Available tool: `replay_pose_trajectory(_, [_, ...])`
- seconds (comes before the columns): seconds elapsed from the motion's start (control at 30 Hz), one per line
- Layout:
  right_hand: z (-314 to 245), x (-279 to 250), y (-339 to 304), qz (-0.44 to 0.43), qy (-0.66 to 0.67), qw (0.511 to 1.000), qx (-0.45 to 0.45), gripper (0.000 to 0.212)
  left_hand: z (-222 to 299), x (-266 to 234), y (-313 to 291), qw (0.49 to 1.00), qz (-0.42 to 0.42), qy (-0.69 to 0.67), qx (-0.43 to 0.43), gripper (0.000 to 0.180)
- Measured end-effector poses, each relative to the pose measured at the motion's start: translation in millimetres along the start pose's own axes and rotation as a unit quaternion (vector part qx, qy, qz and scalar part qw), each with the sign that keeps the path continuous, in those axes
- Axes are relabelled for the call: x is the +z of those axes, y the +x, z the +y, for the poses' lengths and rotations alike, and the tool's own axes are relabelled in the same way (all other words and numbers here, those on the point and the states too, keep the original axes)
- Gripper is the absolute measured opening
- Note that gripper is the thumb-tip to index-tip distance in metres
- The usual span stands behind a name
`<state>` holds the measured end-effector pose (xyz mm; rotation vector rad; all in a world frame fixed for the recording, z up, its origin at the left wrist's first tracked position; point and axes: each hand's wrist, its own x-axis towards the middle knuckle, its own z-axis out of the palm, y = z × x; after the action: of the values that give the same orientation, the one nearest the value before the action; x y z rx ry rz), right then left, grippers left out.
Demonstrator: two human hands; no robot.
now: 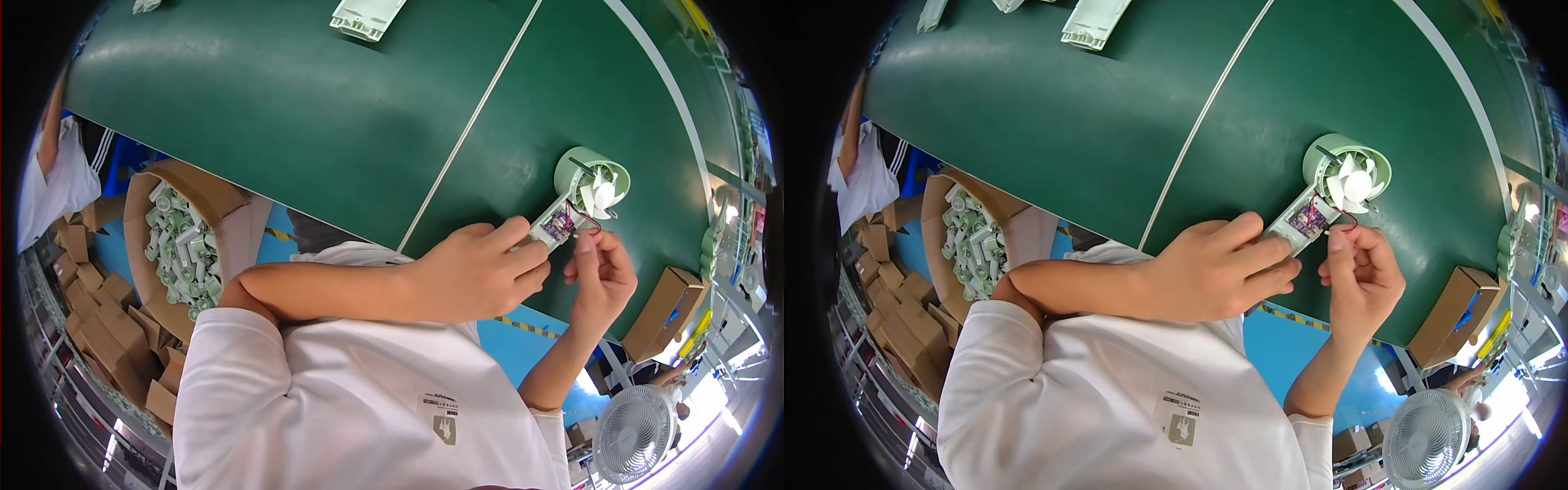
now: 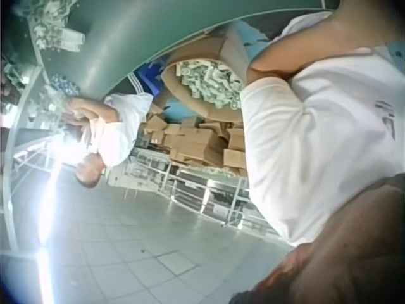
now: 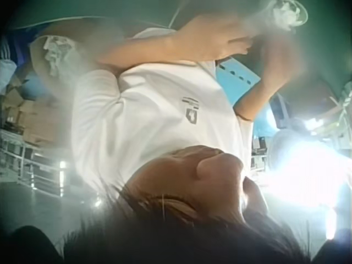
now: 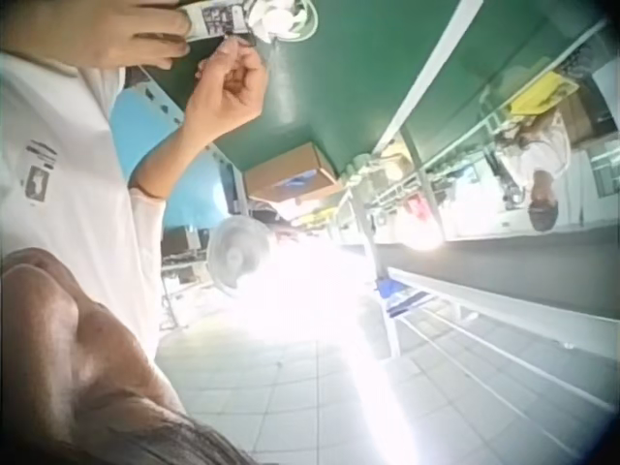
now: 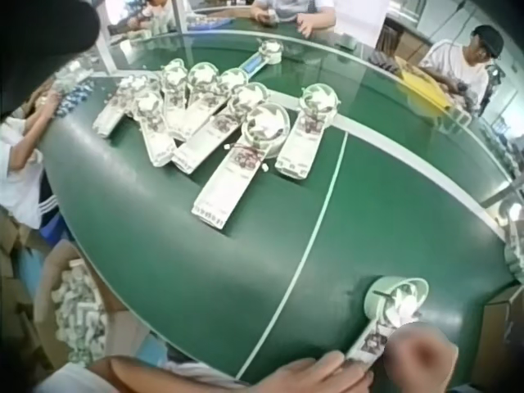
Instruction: Assembling small electric fans on a factory production line.
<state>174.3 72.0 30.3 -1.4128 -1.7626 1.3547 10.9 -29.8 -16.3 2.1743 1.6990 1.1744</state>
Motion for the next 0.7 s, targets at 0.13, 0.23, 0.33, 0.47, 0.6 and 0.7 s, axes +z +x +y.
replay_pose_trajectory(0.13, [5.1,5.1,0.1,-0.011,-0.06,0.991,-0.116,0.004,-1.0,-0.2,1.1,1.0,-0.003,-0.007,-0.004,0.019])
replay_pose_trajectory(0.23, [6.2,7.0,0.9,-0.001,-0.132,0.975,-0.178,0.004,-1.4,-0.6,2.2,1.0,-0.01,-0.006,-0.006,0.018])
replay_pose_trajectory(0.33, [11.9,9.6,0.2,0.018,-0.142,0.968,-0.205,0.004,-1.5,0.4,2.6,1.0,-0.013,-0.003,-0.008,0.018])
replay_pose_trajectory(0.47, [7.1,13.1,-0.9,0.038,-0.204,0.94,-0.27,0.008,-0.6,1.5,1.9,1.0,-0.014,0.005,-0.004,0.015])
replay_pose_trajectory(0.6, [4.9,14.4,-5.2,0.056,-0.239,0.932,-0.266,0.01,1.3,1.6,1.5,1.0,-0.01,0.002,0.0,0.014])
replay_pose_trajectory(0.7, [2.9,13.2,-9.7,0.041,-0.096,0.99,-0.097,0.008,1.3,1.5,0.2,1.0,-0.01,0.004,0.0,0.014])
